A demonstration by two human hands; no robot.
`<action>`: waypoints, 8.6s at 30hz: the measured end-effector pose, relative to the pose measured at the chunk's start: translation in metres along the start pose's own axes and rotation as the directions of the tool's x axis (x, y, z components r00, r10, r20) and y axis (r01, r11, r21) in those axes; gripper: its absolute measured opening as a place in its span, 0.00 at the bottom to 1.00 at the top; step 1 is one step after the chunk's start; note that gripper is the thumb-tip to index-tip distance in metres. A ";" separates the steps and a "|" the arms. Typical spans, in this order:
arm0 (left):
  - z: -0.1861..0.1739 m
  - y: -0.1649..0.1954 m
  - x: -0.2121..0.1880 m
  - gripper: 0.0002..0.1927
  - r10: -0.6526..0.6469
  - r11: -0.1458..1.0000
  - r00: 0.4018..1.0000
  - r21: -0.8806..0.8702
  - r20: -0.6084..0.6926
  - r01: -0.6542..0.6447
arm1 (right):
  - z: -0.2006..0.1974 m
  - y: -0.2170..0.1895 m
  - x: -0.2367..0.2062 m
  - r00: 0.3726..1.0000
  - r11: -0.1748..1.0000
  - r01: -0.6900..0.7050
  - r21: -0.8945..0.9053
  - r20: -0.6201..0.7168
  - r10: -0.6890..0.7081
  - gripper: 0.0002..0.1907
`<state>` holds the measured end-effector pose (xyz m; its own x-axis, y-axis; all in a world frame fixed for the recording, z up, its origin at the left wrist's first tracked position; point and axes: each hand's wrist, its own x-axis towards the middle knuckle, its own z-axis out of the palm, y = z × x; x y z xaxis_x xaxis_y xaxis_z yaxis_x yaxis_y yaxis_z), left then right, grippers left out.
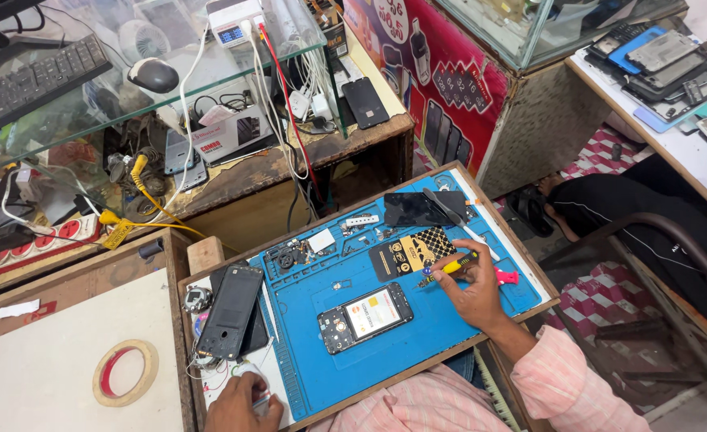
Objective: The person repairs a disassembled smartphone on a blue work mat, using a yellow-handled screwdriver to unscrew and work on the phone's internal components. They reposition the phone body, hold it steady with one hand, and continue screwing at different points on the board.
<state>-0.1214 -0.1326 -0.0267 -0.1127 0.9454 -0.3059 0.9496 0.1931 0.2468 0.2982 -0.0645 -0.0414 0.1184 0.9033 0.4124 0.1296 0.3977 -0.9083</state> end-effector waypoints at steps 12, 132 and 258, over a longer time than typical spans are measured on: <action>-0.008 0.007 -0.007 0.23 0.074 0.995 0.997 -0.069 -0.008 -0.074 | -0.001 0.001 0.000 1.000 1.000 0.010 -0.020 0.001 -0.010 0.29; 0.052 0.123 0.029 0.09 0.521 0.560 0.530 -0.200 -0.670 -0.804 | 0.075 -0.001 -0.020 0.955 0.940 -0.182 0.290 0.280 0.099 0.39; 0.048 0.114 0.024 0.06 0.406 0.547 0.538 -0.275 -0.739 -0.791 | 0.083 0.018 -0.038 0.885 0.941 0.327 0.087 0.323 -0.337 0.27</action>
<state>-0.0021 -0.1002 -0.0502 0.1084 0.7808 0.6153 0.5280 -0.5697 0.6299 0.2141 -0.0785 -0.0795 -0.2565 0.7171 0.6480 0.0751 0.6832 -0.7264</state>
